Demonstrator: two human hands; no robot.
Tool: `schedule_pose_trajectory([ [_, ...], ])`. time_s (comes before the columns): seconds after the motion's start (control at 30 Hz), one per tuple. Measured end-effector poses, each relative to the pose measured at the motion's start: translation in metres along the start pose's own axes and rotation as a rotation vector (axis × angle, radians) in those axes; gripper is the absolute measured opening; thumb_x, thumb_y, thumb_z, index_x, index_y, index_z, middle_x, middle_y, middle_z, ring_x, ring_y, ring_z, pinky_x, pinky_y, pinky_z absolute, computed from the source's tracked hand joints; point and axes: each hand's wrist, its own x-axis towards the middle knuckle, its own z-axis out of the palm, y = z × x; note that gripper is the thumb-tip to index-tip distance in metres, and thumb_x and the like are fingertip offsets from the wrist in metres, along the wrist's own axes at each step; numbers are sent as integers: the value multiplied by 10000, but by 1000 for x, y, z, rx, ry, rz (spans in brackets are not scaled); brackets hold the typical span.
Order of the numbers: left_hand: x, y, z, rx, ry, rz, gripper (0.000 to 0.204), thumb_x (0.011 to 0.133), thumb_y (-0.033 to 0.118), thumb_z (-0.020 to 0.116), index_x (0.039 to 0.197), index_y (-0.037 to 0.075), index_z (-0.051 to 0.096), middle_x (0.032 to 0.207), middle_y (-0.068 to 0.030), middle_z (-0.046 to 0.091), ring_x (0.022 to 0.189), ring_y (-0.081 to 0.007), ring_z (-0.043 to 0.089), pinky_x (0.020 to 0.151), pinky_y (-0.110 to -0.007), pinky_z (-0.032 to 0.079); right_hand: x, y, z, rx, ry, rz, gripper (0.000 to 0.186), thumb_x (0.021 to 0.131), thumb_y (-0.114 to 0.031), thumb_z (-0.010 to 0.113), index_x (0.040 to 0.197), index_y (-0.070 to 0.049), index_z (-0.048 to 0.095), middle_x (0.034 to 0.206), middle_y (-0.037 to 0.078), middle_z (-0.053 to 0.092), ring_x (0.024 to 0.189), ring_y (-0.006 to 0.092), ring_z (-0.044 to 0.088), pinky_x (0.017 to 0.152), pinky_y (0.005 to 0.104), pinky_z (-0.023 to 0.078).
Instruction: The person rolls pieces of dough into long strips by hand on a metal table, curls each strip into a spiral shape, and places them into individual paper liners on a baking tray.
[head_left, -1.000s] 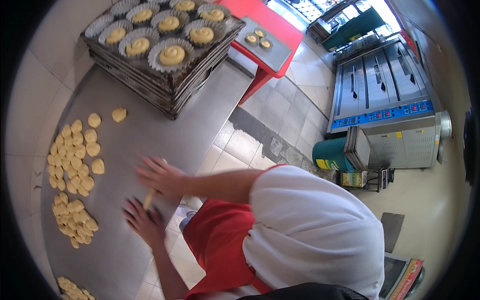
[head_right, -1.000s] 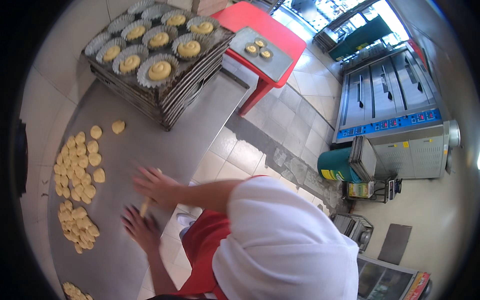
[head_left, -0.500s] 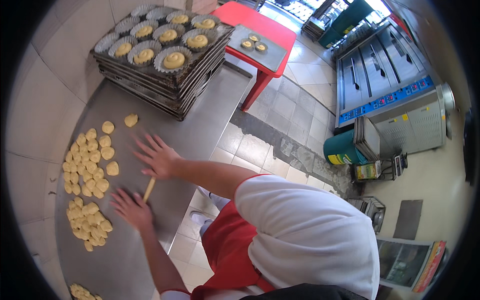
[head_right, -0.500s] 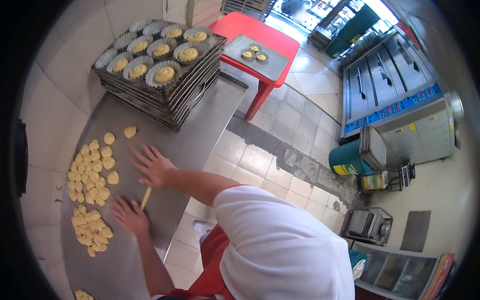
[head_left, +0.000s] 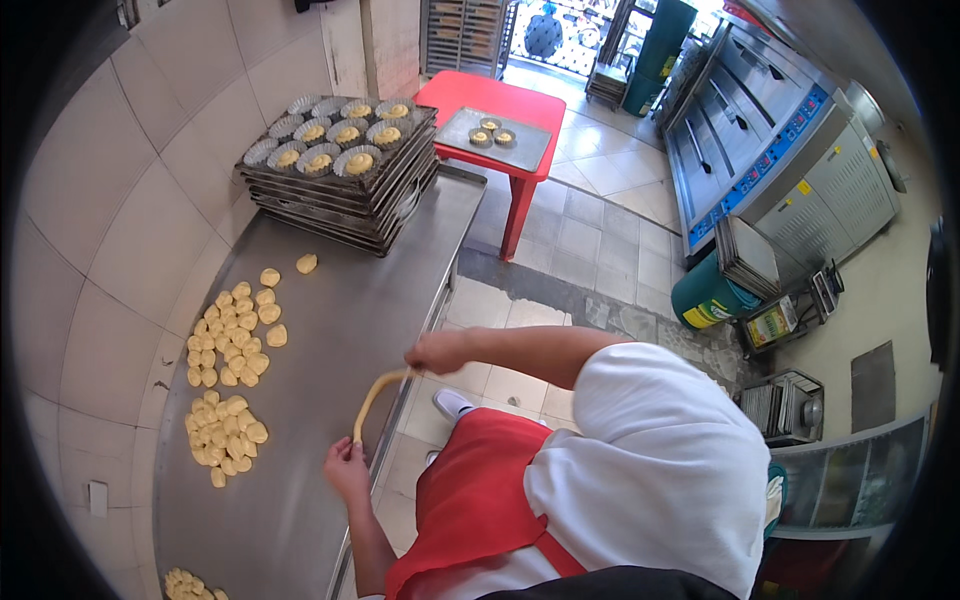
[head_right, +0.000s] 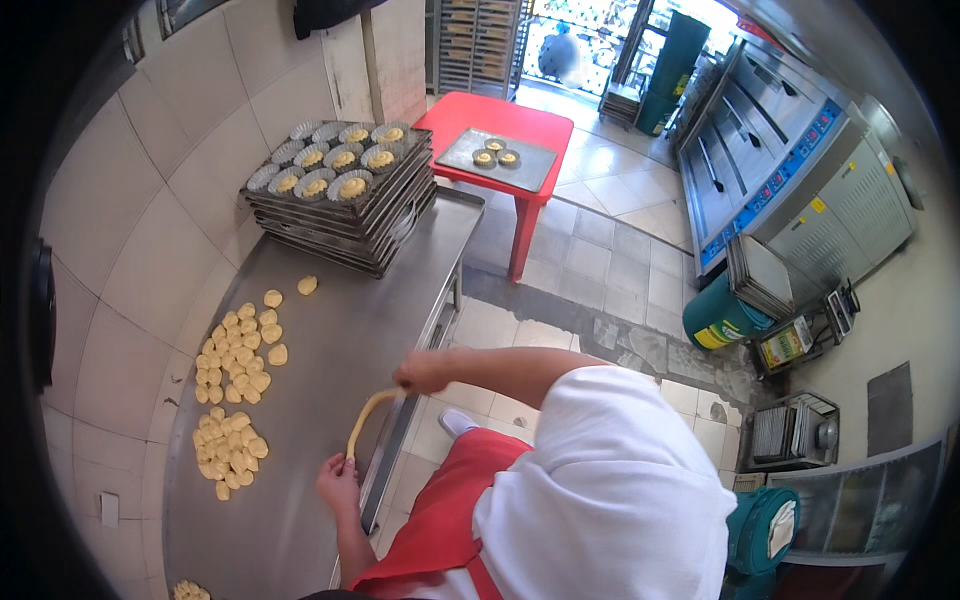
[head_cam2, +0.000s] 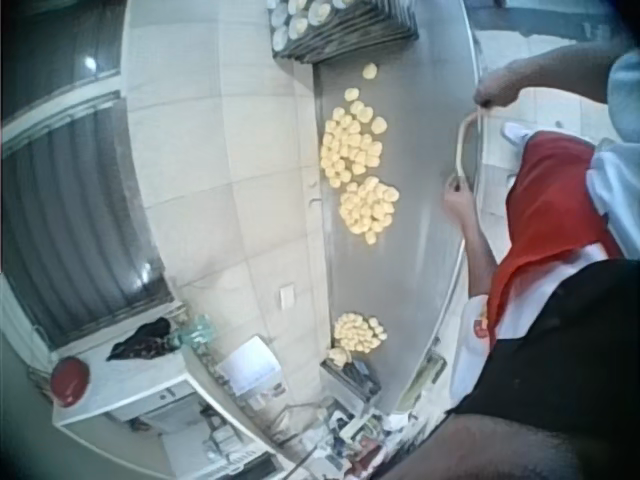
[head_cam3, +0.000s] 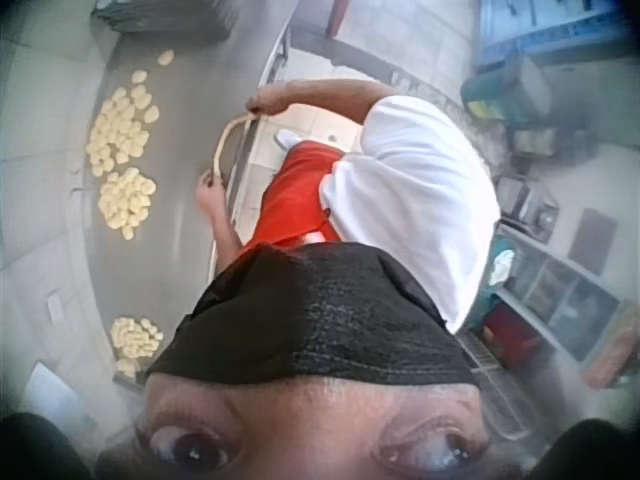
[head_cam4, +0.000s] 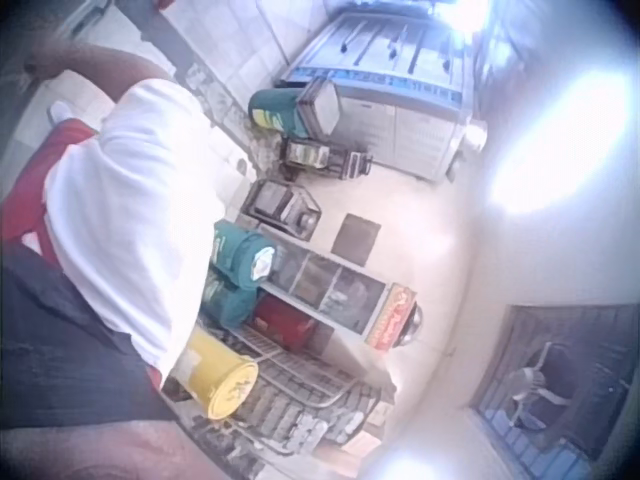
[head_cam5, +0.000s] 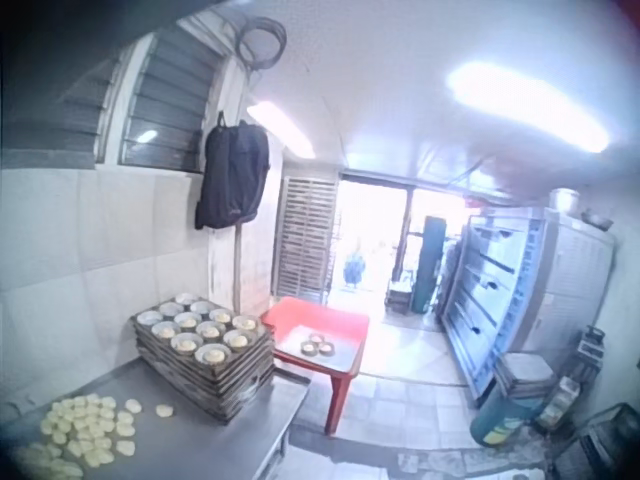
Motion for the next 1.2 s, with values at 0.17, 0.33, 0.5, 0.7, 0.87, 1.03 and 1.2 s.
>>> schedule_pose_trajectory([
  [0.17,-10,44,28,-770,-89,-105,308,913,-14,811,1198,15,698,954,-39,725,854,-122,684,725,-291,557,-29,-179,-93,172,60,-560,67,926,-88,752,976,-47,771,983,129,737,950,309,728,820,428,560],
  [0.33,-32,97,26,-623,-471,366,281,844,-72,836,1028,64,672,945,-10,694,821,-113,650,778,-274,553,-8,-199,-179,-240,305,-485,157,910,-119,771,1056,-77,812,970,96,760,935,294,742,850,396,601],
  [0.5,-46,131,25,-1033,-426,373,214,898,-78,795,1015,51,672,950,2,701,898,-105,676,828,-268,556,-56,-232,-157,100,-7,-221,174,955,-111,790,1125,-78,815,987,72,807,902,200,767,838,346,600],
  [0.7,-47,151,6,-1116,-641,337,245,970,-44,721,1211,4,723,1162,-112,763,1041,-181,745,919,-301,609,-32,-202,-133,341,266,15,241,987,-180,818,1148,-2,795,1032,78,811,965,118,744,898,294,596],
  [0.87,-29,177,0,-1319,-731,118,233,1060,63,653,1259,-41,714,1185,-143,757,1126,-246,757,991,-352,634,-28,-141,-96,817,363,109,294,1044,-207,759,1212,33,773,1084,66,796,990,128,735,863,302,608],
  [1.03,8,210,28,-986,-430,66,316,1046,111,717,1311,-60,691,1219,-138,741,1105,-213,744,995,-343,626,-1,-110,-83,1136,387,183,457,1111,-297,661,1348,93,679,1188,138,756,1095,203,731,935,358,634],
  [1.2,84,290,40,-782,-316,231,374,1033,109,744,1378,-11,666,1228,-118,724,1074,-183,734,919,-332,639,52,-66,-160,1090,381,23,450,1044,-228,764,1338,101,675,1172,126,764,1037,178,749,889,318,638],
])
